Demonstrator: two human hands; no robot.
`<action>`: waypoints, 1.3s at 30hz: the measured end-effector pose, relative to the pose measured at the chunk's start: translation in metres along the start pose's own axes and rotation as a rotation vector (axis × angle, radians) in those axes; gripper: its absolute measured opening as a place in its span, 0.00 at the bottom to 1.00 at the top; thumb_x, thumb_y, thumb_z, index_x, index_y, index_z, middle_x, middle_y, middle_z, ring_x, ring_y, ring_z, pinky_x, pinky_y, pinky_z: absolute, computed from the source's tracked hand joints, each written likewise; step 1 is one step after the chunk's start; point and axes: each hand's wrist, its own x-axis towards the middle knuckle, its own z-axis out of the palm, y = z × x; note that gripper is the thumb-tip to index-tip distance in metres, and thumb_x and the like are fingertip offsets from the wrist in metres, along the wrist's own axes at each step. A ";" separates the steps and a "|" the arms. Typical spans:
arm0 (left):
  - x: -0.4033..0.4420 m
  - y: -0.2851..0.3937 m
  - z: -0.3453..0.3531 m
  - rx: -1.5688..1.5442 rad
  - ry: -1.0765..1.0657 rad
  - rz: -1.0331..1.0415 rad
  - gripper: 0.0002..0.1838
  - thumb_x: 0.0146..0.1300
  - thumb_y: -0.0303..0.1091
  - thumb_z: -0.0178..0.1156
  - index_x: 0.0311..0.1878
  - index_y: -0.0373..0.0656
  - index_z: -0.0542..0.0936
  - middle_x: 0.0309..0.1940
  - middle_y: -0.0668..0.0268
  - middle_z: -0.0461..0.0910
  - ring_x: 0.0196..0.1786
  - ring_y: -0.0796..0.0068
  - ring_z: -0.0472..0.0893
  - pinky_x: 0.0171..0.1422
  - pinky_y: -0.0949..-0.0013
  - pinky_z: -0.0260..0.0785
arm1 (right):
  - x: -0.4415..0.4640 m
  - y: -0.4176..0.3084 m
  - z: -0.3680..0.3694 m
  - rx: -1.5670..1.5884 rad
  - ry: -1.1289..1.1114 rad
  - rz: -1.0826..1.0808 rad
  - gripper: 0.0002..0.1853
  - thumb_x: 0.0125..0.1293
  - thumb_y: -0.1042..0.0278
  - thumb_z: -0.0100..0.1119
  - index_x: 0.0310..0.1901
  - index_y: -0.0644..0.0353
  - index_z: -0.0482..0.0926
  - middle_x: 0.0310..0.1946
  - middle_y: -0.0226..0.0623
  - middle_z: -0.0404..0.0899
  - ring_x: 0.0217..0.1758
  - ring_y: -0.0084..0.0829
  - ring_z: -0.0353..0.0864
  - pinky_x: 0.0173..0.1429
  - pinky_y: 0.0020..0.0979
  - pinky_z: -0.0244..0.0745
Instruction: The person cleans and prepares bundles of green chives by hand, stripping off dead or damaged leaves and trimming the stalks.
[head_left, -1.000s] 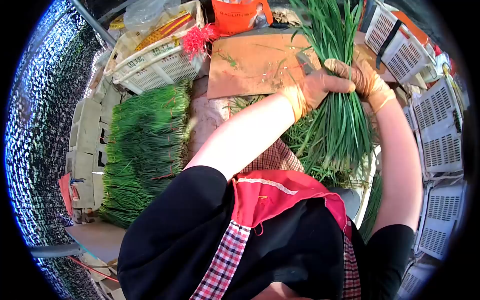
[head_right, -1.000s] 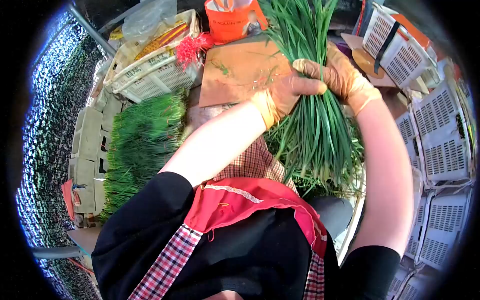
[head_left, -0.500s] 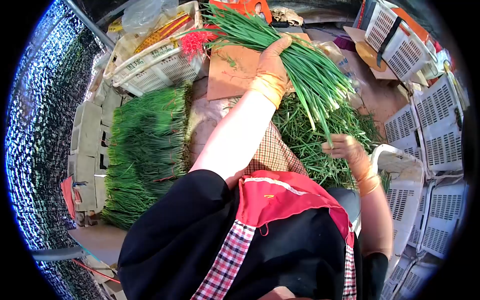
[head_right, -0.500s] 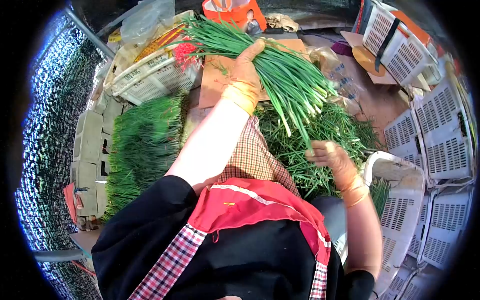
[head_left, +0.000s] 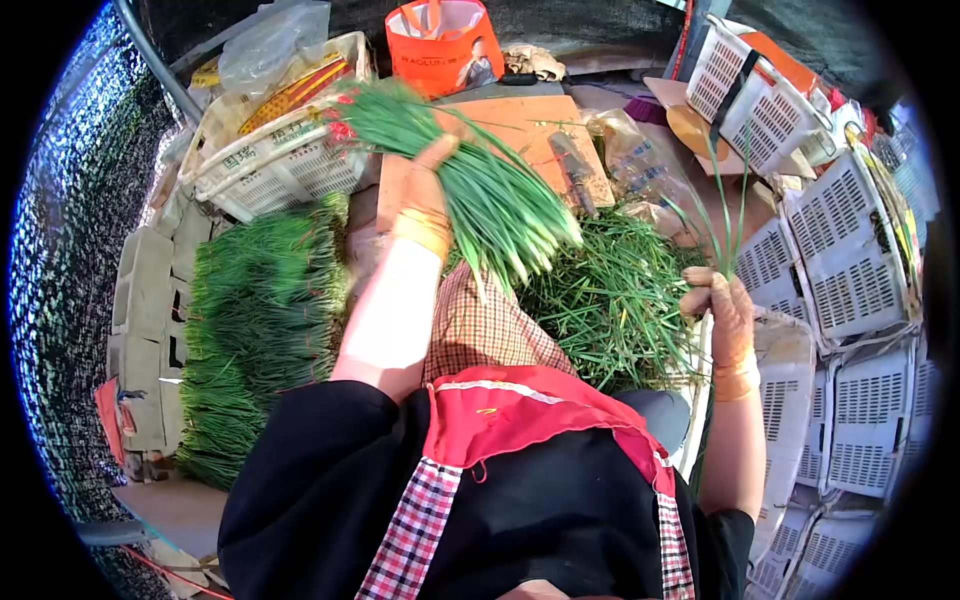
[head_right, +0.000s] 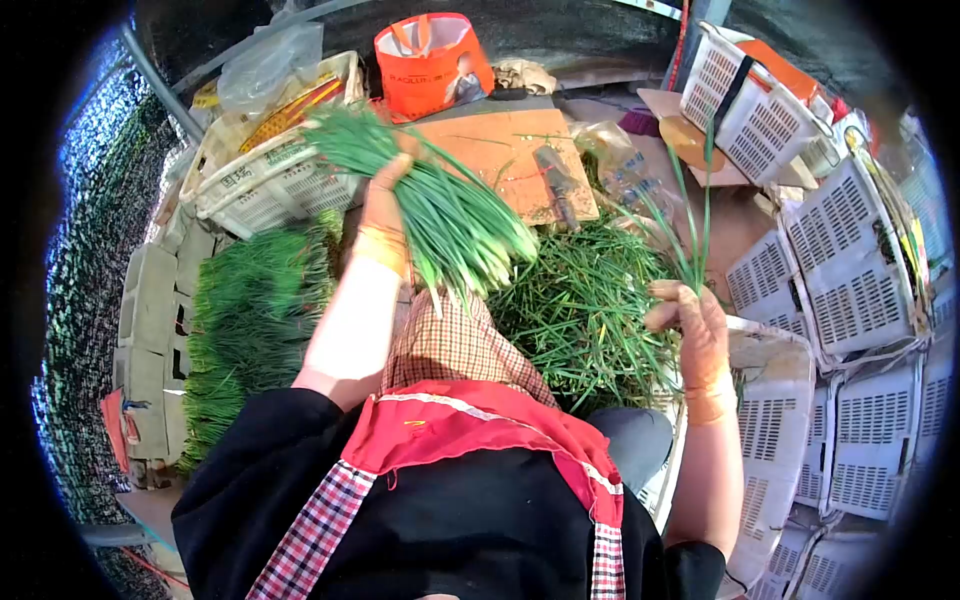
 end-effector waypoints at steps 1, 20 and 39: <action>-0.002 -0.014 0.004 0.095 -0.073 -0.012 0.12 0.52 0.34 0.58 0.40 0.40 0.76 0.38 0.59 0.78 0.41 0.60 0.78 0.51 0.57 0.71 | 0.005 0.006 0.008 0.031 -0.012 -0.022 0.17 0.68 0.58 0.45 0.40 0.65 0.77 0.20 0.32 0.77 0.24 0.20 0.73 0.33 0.21 0.67; -0.001 -0.063 0.057 0.007 0.053 -0.096 0.12 0.56 0.34 0.55 0.41 0.37 0.75 0.36 0.57 0.79 0.35 0.60 0.79 0.43 0.58 0.75 | 0.008 0.022 0.048 -0.046 0.224 0.008 0.11 0.65 0.63 0.51 0.40 0.61 0.77 0.29 0.29 0.75 0.26 0.17 0.71 0.32 0.17 0.67; -0.002 -0.067 0.062 0.174 0.063 0.381 0.09 0.53 0.26 0.60 0.38 0.40 0.76 0.33 0.66 0.78 0.33 0.68 0.78 0.41 0.65 0.74 | 0.011 -0.021 0.091 -0.346 -0.078 0.180 0.05 0.57 0.70 0.56 0.31 0.62 0.78 0.21 0.38 0.76 0.22 0.29 0.73 0.31 0.27 0.69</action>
